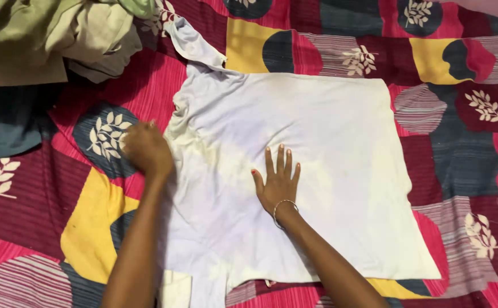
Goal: The person folds a white long-sleeved shirt on a patterned bedsheet. They smooth the fabric, fold the sleeves inward, fold the bottom up, and then fold the shirt in half to create a compact bundle.
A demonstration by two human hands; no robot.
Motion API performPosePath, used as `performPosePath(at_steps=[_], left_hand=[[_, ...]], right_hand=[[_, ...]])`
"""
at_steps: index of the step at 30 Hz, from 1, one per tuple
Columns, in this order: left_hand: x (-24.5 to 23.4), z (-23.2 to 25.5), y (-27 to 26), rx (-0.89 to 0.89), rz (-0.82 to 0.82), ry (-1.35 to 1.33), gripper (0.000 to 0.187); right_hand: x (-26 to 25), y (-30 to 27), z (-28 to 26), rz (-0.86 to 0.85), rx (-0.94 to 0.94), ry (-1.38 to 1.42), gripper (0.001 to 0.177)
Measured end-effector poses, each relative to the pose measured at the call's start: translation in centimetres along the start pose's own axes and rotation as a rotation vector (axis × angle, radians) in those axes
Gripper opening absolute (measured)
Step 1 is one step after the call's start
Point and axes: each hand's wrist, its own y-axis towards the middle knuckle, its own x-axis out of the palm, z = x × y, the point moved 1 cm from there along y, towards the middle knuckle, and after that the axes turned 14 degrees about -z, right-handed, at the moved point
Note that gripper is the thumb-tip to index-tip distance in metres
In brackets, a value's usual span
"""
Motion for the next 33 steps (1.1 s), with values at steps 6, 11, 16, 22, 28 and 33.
performPosePath(at_steps=[6,11,16,22,28,33], left_hand=[[5.1,5.3,6.2,-0.162,-0.476,-0.091,0.052],[8.0,5.3,10.9,-0.181,-0.251,-0.513,0.027],[8.4,3.1,10.9,-0.209,-0.396,-0.272,0.018],[8.4,2.6,12.4,0.066,-0.091,0.128,0.026],[11.4,7.8,15.1,-0.025,-0.453,-0.114,0.054],[13.6,9.8,15.6,0.102,-0.352,-0.236,0.029]], right_hand=[[0.1,0.0,0.0,-0.049,0.016,-0.014,0.074],[-0.2,0.0,-0.2,-0.046,0.015,-0.021,0.074],[-0.2,-0.2,-0.1,-0.039,0.010,-0.019,0.074],[-0.2,-0.1,-0.1,-0.042,0.004,-0.024,0.074],[-0.2,-0.2,-0.3,-0.013,-0.001,-0.041,0.074],[-0.3,-0.1,-0.3,-0.032,0.012,-0.048,0.074]])
